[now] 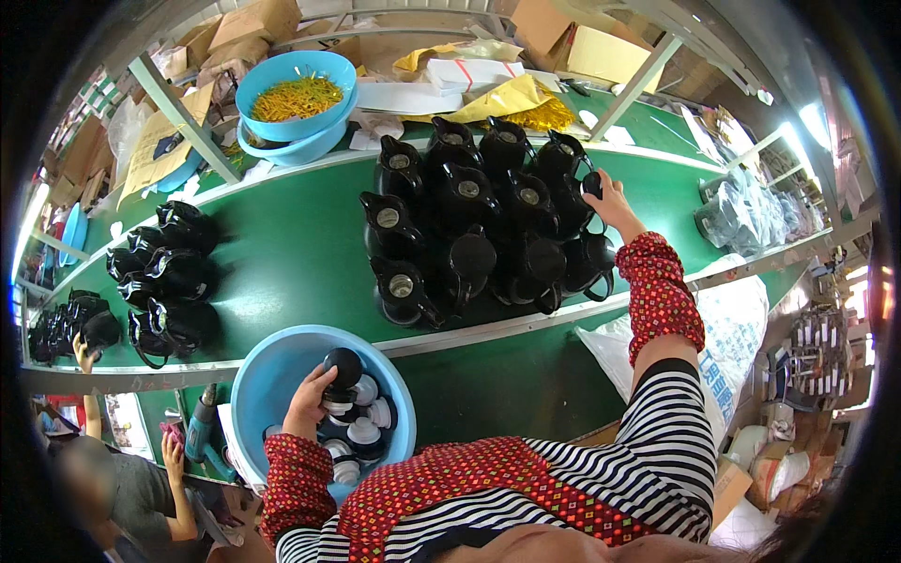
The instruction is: The person picks white lids from a blue basin and screws them onto black kettles arranged on a green workbench. They handle the kettles one at a time, placing each finished unit back on the bench. Another worker is visible nearby performing a similar task.
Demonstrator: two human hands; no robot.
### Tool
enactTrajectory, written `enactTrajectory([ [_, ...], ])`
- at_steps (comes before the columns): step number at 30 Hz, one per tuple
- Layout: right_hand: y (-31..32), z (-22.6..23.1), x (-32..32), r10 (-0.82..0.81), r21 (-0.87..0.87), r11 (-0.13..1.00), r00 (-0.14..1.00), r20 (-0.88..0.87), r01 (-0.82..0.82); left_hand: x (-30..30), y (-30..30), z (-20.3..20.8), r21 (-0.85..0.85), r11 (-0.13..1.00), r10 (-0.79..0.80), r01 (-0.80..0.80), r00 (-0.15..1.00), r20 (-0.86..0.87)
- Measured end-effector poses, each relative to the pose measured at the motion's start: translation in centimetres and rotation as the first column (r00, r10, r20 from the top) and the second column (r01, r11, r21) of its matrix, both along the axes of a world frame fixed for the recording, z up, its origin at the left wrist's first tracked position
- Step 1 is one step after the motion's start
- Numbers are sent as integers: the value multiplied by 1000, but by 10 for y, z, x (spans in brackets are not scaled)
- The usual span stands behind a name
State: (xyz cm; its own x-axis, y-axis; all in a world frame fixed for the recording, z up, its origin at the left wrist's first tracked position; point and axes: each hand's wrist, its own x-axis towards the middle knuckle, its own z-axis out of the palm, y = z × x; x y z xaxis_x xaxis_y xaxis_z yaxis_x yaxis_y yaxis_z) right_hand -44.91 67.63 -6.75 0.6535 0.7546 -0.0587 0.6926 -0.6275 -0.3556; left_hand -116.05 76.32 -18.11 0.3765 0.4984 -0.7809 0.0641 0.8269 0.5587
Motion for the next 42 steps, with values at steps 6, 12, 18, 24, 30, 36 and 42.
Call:
enactTrajectory([
  [6, 26, 19, -6, 121, -284, 955, 986, 113, -85, -36, -15, -7, 24, 991, 123, -129, 974, 189],
  [12, 18, 22, 21, 294, -217, 932, 956, -17, -290, -50, -32, 4, 85, 969, 193, -233, 923, 334],
  [18, 25, 37, 14, 441, -333, 854, 896, 56, -399, -54, -52, 29, 101, 959, 209, -265, 901, 380],
  [24, 42, 73, -20, 122, -528, 849, 969, 214, 10, -44, -63, 49, 123, 941, 244, -315, 885, 396],
  [30, 43, 56, -8, -17, -387, 921, 998, 56, 37, -23, -59, 55, 113, 944, 232, -310, 868, 439],
  [36, 40, 62, -5, 233, -356, 901, 969, -88, -249, -19, -58, 60, 104, 950, 224, -295, 873, 433],
  [42, 24, 32, 34, 662, -316, 739, 730, 172, -595, -9, -52, 56, 70, 972, 171, -223, 881, 441],
])
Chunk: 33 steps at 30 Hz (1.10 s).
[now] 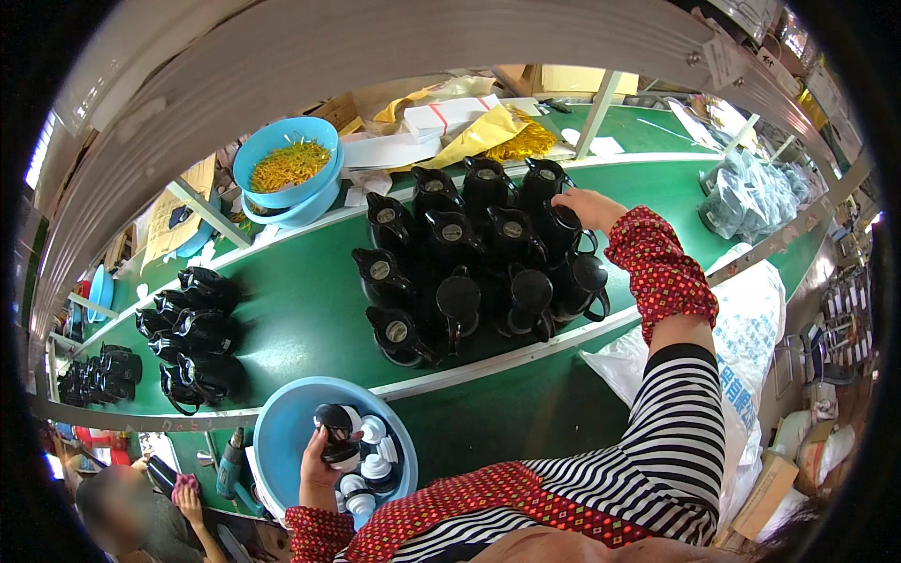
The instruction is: The person picks white lids from a blue basin and screws them onto black kettles arranged on a green workbench. They handle the kettles one at a time, placing each finished unit back on the bench. Another worker is visible nearby performing a similar task.
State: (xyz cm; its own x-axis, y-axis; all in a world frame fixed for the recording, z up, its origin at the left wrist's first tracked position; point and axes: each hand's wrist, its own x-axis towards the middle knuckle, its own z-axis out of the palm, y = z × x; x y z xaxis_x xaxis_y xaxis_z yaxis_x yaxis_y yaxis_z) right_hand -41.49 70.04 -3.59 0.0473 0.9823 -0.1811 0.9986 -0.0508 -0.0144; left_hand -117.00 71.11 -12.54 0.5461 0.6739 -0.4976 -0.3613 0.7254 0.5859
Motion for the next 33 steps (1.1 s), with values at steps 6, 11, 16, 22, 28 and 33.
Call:
enactTrajectory([
  [6, 2, 25, -42, -213, -59, 976, 975, -56, 210, -2, -4, 1, -18, 1000, -10, 10, 1000, -14],
  [11, 15, 31, -43, -564, -193, 820, 819, -108, 539, 2, 1, 0, -28, 999, -35, 35, 999, -7],
  [16, -1, 9, -16, -159, 12, 987, 983, -90, 161, 5, -1, -1, -21, 1000, -2, 1, 1000, -14],
  [22, 19, 18, -39, -585, -179, 778, 798, 146, 602, 6, -5, -3, -37, 999, -34, 34, 999, 7],
  [28, -13, -5, -6, -321, 78, 945, 947, 27, 318, 15, 3, -6, -34, 998, -58, 59, 998, 27],
  [33, 4, 17, -29, -507, -37, 858, 855, 108, 513, 22, 1, 5, -17, 999, -39, 39, 999, 28],
])
